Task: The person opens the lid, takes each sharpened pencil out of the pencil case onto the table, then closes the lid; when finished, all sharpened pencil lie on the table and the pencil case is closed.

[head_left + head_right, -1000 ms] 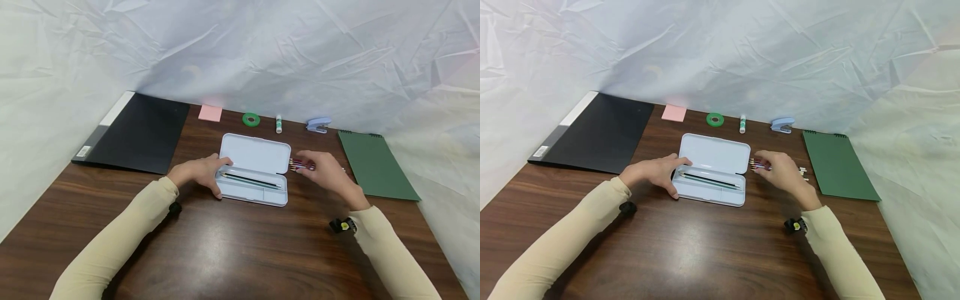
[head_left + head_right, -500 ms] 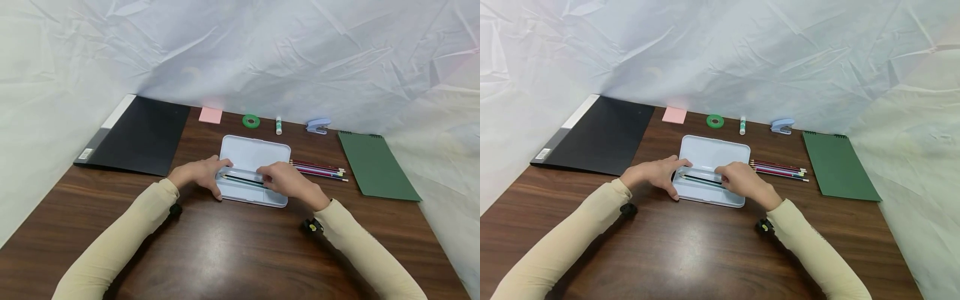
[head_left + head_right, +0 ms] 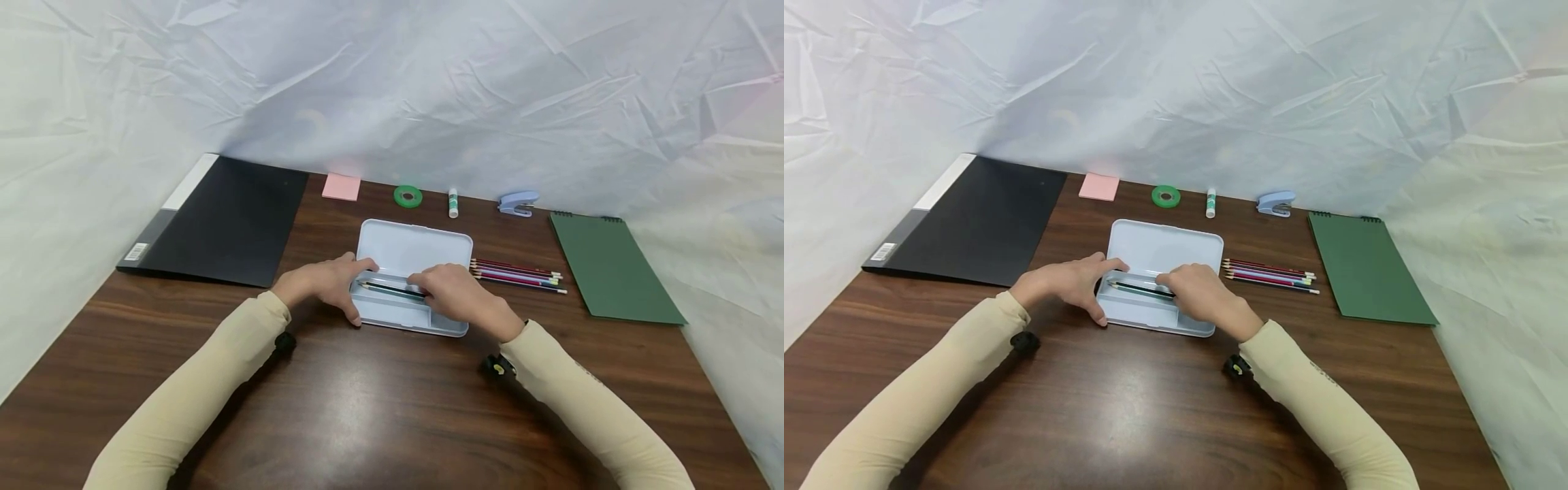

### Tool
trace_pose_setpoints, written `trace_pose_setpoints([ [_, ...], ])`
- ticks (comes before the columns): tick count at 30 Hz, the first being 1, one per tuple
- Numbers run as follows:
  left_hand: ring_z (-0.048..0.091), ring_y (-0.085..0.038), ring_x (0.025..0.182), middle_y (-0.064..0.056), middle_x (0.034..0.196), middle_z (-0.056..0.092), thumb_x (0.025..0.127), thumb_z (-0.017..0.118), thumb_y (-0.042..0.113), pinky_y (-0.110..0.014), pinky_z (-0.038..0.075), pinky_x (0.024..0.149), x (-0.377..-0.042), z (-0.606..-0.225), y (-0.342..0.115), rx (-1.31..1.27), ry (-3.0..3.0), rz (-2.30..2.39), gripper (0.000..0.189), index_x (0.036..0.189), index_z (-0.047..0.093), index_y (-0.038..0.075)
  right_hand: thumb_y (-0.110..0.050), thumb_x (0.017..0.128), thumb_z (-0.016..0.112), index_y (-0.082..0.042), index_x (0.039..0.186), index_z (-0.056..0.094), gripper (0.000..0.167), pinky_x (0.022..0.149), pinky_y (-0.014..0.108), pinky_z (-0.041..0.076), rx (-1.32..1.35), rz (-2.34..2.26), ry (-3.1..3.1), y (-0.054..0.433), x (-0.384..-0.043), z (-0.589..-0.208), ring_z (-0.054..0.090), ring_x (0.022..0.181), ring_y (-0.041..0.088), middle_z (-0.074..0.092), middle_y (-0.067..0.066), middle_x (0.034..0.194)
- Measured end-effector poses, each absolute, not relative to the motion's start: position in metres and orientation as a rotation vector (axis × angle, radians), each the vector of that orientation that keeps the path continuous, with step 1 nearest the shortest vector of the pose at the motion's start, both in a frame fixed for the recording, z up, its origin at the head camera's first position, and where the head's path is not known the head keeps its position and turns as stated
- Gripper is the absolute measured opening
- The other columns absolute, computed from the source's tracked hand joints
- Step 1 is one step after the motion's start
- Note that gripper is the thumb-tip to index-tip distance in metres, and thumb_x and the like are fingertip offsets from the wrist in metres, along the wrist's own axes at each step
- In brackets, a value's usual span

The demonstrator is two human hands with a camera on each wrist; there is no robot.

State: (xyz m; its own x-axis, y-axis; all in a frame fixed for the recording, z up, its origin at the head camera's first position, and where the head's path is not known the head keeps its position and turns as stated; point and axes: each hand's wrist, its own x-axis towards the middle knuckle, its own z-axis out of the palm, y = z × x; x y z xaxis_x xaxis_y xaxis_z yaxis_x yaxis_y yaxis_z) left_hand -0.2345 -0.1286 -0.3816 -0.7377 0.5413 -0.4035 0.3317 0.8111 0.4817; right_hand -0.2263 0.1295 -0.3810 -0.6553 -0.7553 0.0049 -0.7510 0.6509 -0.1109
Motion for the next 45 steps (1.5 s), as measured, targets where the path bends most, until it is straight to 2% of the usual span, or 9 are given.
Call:
trace_pose_setpoints([
  [8, 0.053, -0.028, 0.108, -0.016, 0.132, 0.043, 0.072, 0.089, 0.037, -0.043, 0.046, 0.093, -0.234, -0.381, -0.130, 0.650, 2.453, 0.529, 0.098, 0.152, 0.033, 0.024, 0.002, 0.089, 0.065, -0.011, 0.113, 0.072, 0.028, 0.067, 0.032, 0.046, -1.243, -0.155, 2.784, 0.128, -0.225, -0.380, 0.055, 0.072, 0.015, 0.069, 0.003, 0.090],
  [21, 0.052, -0.028, 0.107, -0.015, 0.130, 0.044, 0.071, 0.090, 0.037, -0.043, 0.046, 0.092, -0.234, -0.383, -0.130, 0.643, 2.457, 0.531, 0.099, 0.151, 0.034, 0.026, 0.002, 0.090, 0.067, -0.012, 0.116, 0.073, 0.030, 0.073, 0.035, 0.052, -1.219, -0.186, 2.752, 0.136, -0.227, -0.371, 0.062, 0.080, 0.016, 0.072, 0.004, 0.097],
  [25, 0.053, -0.028, 0.105, -0.015, 0.129, 0.044, 0.070, 0.090, 0.036, -0.042, 0.046, 0.090, -0.234, -0.384, -0.130, 0.644, 2.461, 0.529, 0.099, 0.152, 0.034, 0.026, 0.003, 0.090, 0.066, -0.011, 0.116, 0.074, 0.031, 0.076, 0.037, 0.053, -1.183, -0.185, 2.751, 0.146, -0.225, -0.362, 0.065, 0.087, 0.017, 0.073, 0.005, 0.102],
  [35, 0.054, -0.027, 0.106, -0.015, 0.131, 0.044, 0.071, 0.089, 0.036, -0.041, 0.047, 0.091, -0.234, -0.384, -0.129, 0.642, 2.458, 0.521, 0.099, 0.152, 0.033, 0.025, 0.007, 0.090, 0.062, -0.011, 0.116, 0.074, 0.034, 0.079, 0.039, 0.053, -1.030, -0.261, 2.766, 0.197, -0.215, -0.333, 0.066, 0.094, 0.017, 0.073, 0.005, 0.112],
  [41, 0.053, -0.028, 0.106, -0.015, 0.132, 0.043, 0.072, 0.089, 0.037, -0.042, 0.047, 0.091, -0.235, -0.383, -0.130, 0.634, 2.458, 0.522, 0.098, 0.152, 0.033, 0.026, 0.007, 0.086, 0.067, -0.007, 0.114, 0.074, 0.032, 0.068, 0.030, 0.046, -1.014, -0.315, 2.826, 0.238, -0.217, -0.313, 0.057, 0.077, 0.012, 0.072, 0.002, 0.098],
  [45, 0.053, -0.028, 0.107, -0.015, 0.134, 0.043, 0.073, 0.089, 0.037, -0.043, 0.047, 0.091, -0.235, -0.383, -0.130, 0.634, 2.454, 0.522, 0.098, 0.152, 0.033, 0.026, 0.006, 0.086, 0.068, -0.005, 0.113, 0.073, 0.029, 0.065, 0.028, 0.046, -0.958, -0.369, 2.848, 0.266, -0.220, -0.309, 0.055, 0.075, 0.010, 0.067, 0.000, 0.088],
])
